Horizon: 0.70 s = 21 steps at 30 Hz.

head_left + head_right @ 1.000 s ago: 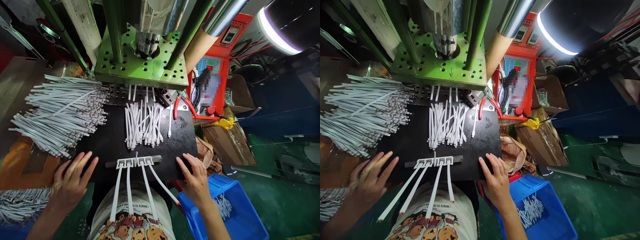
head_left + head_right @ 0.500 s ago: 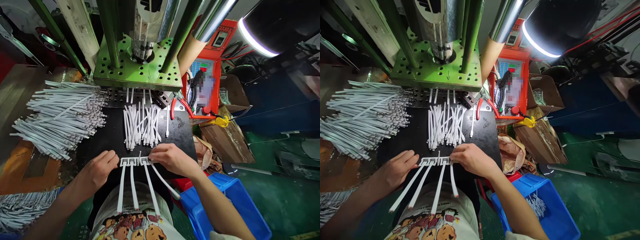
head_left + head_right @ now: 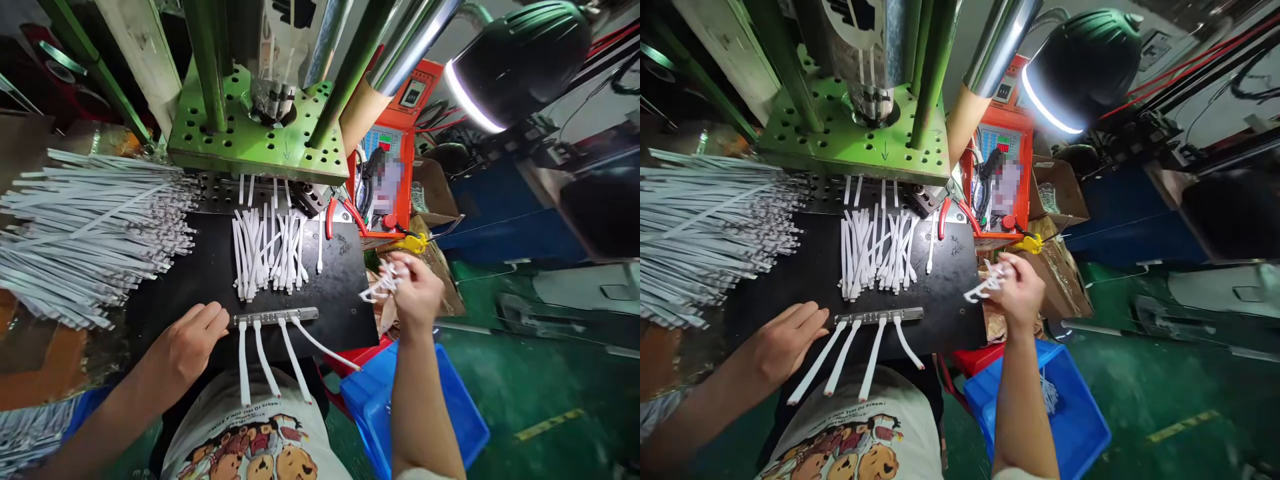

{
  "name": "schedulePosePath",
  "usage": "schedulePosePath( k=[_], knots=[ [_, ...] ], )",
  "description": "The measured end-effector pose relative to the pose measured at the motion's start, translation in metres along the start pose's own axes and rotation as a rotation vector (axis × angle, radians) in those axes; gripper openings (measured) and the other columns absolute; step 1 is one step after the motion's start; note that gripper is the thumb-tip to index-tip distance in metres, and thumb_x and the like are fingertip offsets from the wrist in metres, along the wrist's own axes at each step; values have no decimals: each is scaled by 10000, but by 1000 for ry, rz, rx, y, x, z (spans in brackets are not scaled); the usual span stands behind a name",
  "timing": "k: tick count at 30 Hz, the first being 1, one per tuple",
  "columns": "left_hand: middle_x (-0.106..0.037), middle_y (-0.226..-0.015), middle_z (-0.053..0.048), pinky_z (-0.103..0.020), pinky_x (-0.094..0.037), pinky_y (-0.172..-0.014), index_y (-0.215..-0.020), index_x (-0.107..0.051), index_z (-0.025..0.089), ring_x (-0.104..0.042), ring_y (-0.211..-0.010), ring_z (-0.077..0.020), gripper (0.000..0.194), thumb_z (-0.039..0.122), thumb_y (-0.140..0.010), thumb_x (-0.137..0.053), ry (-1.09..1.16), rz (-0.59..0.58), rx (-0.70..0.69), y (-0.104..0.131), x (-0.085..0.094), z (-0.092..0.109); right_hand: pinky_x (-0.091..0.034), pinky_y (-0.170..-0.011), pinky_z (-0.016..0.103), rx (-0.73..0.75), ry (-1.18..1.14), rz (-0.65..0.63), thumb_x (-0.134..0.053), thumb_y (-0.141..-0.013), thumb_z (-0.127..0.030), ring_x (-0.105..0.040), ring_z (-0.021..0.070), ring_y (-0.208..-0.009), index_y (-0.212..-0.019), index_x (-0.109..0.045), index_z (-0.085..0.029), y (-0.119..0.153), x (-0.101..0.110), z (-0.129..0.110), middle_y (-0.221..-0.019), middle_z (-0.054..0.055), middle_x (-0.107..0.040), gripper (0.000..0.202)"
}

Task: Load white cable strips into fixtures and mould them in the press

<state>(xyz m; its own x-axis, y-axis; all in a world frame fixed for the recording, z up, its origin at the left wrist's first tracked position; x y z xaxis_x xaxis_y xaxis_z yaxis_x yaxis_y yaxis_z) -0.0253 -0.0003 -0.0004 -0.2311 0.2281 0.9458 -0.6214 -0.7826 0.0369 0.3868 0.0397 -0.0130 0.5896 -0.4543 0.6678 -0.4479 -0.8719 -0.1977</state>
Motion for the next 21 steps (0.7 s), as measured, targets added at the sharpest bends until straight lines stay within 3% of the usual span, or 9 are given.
schedulePosePath(
  k=[3, 6, 7, 9, 13, 15, 17, 19, 21],
  knots=[
    [-542, -925, -64, -327, -446, -734, -1045, -567, 149, -569, -896, -224, 126, 112, -984, -463, -23, 63, -10, 3, -3, -1, -547, -812, 409, -350, 444, 80, -420, -910, -247, -692, 310, -936, -1209, -630, -53, 22, 54, 70, -991, 204, -701, 414],
    [-544, -902, -55, -319, -451, -723, -1193, -568, 124, -586, -834, -198, 221, 142, -986, -493, -41, 153, -11, 5, -1, -1, -474, -887, 561, -441, 620, 78, -463, -839, -207, -638, 433, -1012, -1138, -662, 27, 38, 75, 89, -988, 310, -672, 429],
    [-550, -901, -55, -318, -455, -732, -1238, -562, 119, -589, -820, -190, 262, 152, -983, -507, -44, 188, -13, 5, 1, 0, -457, -910, 574, -396, 631, 71, -484, -837, -216, -625, 440, -1032, -1130, -672, 20, 43, 74, 82, -1015, 311, -669, 421],
    [-575, -926, -63, -318, -469, -781, -1304, -552, 122, -596, -825, -180, 338, 169, -969, -553, -25, 277, -46, 3, 7, 5, -468, -936, 522, -150, 531, 11, -520, -881, -247, -628, 387, -1047, -1139, -694, -52, 53, 61, 51, -1081, 248, -676, 367],
    [-634, -940, -66, -301, -496, -798, -1401, -516, 171, -606, -862, -169, 450, 158, -956, -582, 235, 440, -154, -6, 18, 19, -532, -810, 308, 507, -92, -388, -576, -976, -210, -653, 205, -947, -1249, -674, -256, 83, 6, -42, -1081, 85, -668, 294],
    [-655, -886, -53, -303, -498, -743, -1396, -529, 195, -604, -827, -164, 445, 135, -957, -564, 395, 448, -219, -11, 17, 24, -530, -763, 280, 630, -349, -498, -609, -975, -200, -643, 176, -908, -1310, -633, -292, 99, -21, -77, -1073, 72, -641, 349],
    [-666, -843, -45, -306, -481, -690, -1343, -580, 203, -587, -764, -156, 420, 103, -934, -575, 484, 439, -299, -15, 13, 26, -519, -730, 304, 725, -487, -500, -600, -981, -206, -625, 178, -844, -1285, -652, -273, 111, -40, -99, -1002, 73, -637, 316],
    [-655, -799, -37, -291, -456, -644, -1285, -625, 199, -561, -705, -142, 399, 72, -908, -591, 537, 435, -324, -18, 11, 24, -496, -683, 318, 791, -564, -469, -563, -990, -200, -599, 177, -759, -1208, -693, -229, 114, -49, -110, -906, 74, -643, 255],
    [-620, -744, -19, -252, -439, -598, -1223, -665, 200, -549, -656, -122, 346, 80, -906, -595, 624, 427, -283, -24, 15, 22, -479, -645, 301, 731, -636, -459, -545, -987, -196, -589, 167, -707, -1115, -716, -197, 106, -51, -115, -850, 71, -650, 213]
  ],
)
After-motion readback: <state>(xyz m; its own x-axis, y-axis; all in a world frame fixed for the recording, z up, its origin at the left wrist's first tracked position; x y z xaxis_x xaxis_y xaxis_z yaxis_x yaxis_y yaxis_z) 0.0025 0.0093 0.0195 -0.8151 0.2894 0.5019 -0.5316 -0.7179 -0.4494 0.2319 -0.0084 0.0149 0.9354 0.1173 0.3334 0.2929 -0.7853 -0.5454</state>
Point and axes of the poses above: each hand's wrist, its own y-axis away from the middle knuckle, its own x-axis out of the back of the hand, z = x × y, the point moved 1 cm from there along -y, towards the middle knuckle
